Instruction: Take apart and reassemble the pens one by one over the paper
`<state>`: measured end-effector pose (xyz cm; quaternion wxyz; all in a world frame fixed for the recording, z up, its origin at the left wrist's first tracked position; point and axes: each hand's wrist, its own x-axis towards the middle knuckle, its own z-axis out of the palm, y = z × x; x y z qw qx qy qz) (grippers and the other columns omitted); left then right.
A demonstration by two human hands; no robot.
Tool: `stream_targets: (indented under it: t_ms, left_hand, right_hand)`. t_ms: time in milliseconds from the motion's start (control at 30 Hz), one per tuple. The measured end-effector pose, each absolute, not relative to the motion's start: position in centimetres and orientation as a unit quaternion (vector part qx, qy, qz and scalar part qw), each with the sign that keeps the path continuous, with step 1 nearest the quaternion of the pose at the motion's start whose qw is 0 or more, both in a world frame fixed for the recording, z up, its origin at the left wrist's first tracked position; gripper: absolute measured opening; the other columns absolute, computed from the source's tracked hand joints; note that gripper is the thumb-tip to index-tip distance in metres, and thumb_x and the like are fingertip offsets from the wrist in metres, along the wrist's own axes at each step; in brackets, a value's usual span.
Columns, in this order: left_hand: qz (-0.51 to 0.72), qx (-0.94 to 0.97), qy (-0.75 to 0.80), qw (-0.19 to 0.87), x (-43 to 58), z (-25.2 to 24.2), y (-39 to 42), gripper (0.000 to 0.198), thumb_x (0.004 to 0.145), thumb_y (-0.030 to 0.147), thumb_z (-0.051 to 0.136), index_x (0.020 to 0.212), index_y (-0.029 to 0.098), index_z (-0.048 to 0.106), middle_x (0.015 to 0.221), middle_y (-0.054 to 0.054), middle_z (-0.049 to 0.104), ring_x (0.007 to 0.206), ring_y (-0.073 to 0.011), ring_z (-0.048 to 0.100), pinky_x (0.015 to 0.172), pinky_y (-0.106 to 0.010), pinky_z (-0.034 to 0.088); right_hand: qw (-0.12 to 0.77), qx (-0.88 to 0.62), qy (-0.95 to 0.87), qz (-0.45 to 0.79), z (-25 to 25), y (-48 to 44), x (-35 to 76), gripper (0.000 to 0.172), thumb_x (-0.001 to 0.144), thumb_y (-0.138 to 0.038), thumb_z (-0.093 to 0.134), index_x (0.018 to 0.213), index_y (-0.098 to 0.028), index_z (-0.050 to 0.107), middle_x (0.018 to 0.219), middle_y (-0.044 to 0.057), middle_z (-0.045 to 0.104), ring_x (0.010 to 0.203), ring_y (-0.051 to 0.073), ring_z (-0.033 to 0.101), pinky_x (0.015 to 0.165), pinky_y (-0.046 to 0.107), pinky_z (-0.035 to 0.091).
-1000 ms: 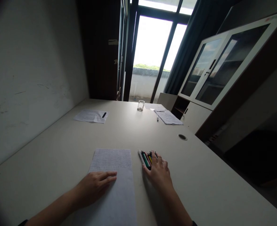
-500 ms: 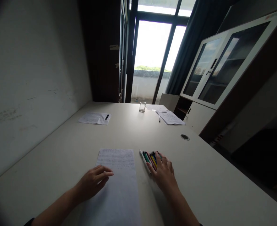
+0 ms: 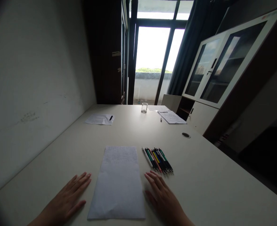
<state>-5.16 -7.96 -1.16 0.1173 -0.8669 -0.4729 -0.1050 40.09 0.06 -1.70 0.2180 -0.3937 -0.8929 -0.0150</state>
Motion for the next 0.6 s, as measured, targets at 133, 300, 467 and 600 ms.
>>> stream_targets:
  t_ms: [133, 300, 467, 600]
  left_hand:
    - [-0.084, -0.869, -0.471, 0.125, -4.9, -1.2, -9.8, 0.078, 0.100, 0.055, 0.046, 0.160, 0.020, 0.011, 0.160, -0.006, 0.034, 0.144, -0.0227, 0.037, 0.122, -0.037, 0.023]
    - [-0.116, -0.875, -0.465, 0.062, -3.7, 0.1, -9.3, 0.085, 0.098, 0.059, 0.045, 0.160, 0.020, 0.001, 0.160, -0.011, 0.032, 0.144, -0.0279, 0.038, 0.119, -0.044, 0.030]
    - [-0.117, -0.903, -0.413, 0.029, 0.8, 2.0, -7.2, 0.083, 0.098, 0.060, 0.045, 0.160, 0.021, 0.006, 0.163, -0.012, 0.023, 0.149, -0.0315, 0.024, 0.119, -0.052, 0.028]
    - [-0.117, -0.920, -0.374, 0.010, 4.5, 2.7, -5.1, 0.090, 0.093, 0.068, 0.044, 0.159, 0.016, 0.013, 0.164, -0.015, 0.018, 0.151, -0.0334, 0.015, 0.121, -0.054, 0.024]
  right_hand:
    - [0.220, -0.415, -0.883, -0.006, -1.9, -1.4, 40.5, 0.053, 0.099, -0.037, 0.053, 0.147, -0.018, 0.043, 0.140, 0.017, 0.057, 0.127, 0.030, 0.056, 0.102, 0.048, 0.054]
    - [0.201, -0.408, -0.890, 0.027, -1.3, -1.5, 39.8, 0.057, 0.100, -0.042, 0.050, 0.152, -0.020, 0.038, 0.147, 0.015, 0.051, 0.135, 0.030, 0.049, 0.108, 0.049, 0.048]
    - [0.167, -0.330, -0.928, 0.046, 0.1, -1.7, 36.7, 0.069, 0.098, -0.051, 0.051, 0.155, -0.017, 0.032, 0.157, 0.015, 0.038, 0.144, 0.031, 0.036, 0.117, 0.047, 0.037]
    - [0.149, -0.287, -0.946, 0.037, 1.3, -1.3, 33.9, 0.080, 0.096, -0.059, 0.050, 0.157, -0.012, 0.026, 0.161, 0.018, 0.027, 0.149, 0.032, 0.024, 0.120, 0.050, 0.030]
